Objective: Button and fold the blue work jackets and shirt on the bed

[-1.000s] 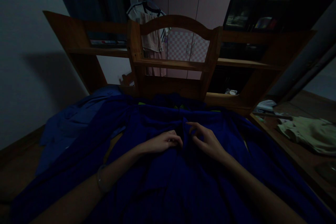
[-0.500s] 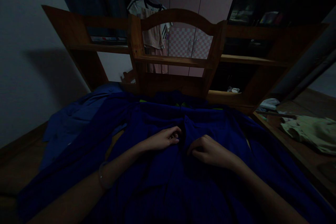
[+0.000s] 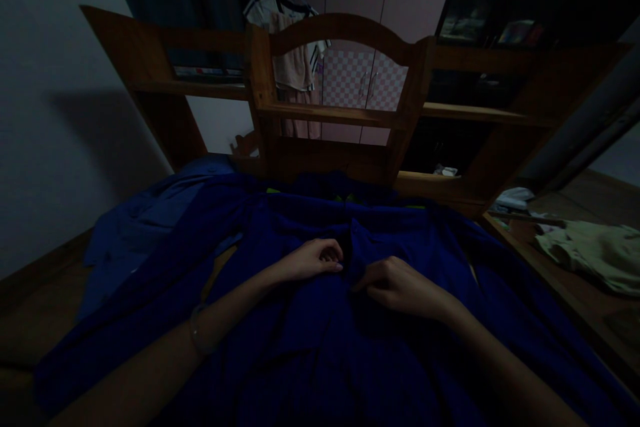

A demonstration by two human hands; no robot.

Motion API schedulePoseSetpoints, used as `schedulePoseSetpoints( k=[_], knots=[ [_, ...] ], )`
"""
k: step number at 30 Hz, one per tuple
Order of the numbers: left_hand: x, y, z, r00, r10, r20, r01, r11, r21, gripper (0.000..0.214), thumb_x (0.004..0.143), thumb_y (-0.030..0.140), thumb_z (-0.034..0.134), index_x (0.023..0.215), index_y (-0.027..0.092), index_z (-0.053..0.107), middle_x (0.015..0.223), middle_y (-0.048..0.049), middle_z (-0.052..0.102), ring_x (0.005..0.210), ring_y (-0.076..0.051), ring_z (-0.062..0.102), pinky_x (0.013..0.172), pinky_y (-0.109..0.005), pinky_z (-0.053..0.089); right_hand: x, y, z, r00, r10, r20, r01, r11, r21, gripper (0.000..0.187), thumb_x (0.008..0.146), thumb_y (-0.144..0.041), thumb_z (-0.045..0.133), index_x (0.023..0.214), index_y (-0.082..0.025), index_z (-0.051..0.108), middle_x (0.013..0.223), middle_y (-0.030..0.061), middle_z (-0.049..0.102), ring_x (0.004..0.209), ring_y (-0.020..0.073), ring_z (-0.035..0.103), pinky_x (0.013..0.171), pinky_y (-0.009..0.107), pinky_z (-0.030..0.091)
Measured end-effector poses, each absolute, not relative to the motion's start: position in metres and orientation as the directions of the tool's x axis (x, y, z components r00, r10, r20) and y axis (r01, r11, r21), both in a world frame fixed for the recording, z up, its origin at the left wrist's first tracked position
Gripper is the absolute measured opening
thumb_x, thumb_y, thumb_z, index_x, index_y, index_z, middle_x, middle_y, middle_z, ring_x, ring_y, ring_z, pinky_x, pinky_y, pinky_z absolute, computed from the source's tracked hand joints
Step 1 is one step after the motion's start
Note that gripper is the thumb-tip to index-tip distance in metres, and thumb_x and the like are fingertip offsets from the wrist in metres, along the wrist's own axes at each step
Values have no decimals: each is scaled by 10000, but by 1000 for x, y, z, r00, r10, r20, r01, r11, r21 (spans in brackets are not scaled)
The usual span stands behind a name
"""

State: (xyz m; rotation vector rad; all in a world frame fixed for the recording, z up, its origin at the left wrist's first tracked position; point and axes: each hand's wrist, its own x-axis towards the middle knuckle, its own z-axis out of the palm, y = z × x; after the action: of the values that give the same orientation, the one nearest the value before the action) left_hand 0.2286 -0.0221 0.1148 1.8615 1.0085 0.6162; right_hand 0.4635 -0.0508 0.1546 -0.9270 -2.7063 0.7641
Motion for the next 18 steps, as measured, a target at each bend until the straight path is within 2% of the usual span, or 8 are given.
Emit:
schedulePoseSetpoints(
  k=[12, 18],
  knots=[
    [226, -23, 116, 595, 803, 36, 370, -313, 875, 264, 778, 348, 604, 947, 148, 569, 798, -8, 585, 717, -125, 526, 614, -203, 401, 457, -58, 160, -767, 641, -9, 564, 668, -486, 371, 752, -106, 480, 1019, -266, 682, 956, -15, 677, 817, 125, 609, 724, 196, 391],
    [228, -30, 122, 666, 742, 78, 368, -417, 831, 242, 857, 281, 493, 1080, 204, 547, 956, -9, 566, 853, -135, 522, 768, -228, 404, 454, -62, 165, -775, 631, -20, 568, 683, -460, 344, 788, -128, 460, 1008, -272, 682, 888, -11, 666, 780, 116, 596, 705, 196, 381]
  ],
)
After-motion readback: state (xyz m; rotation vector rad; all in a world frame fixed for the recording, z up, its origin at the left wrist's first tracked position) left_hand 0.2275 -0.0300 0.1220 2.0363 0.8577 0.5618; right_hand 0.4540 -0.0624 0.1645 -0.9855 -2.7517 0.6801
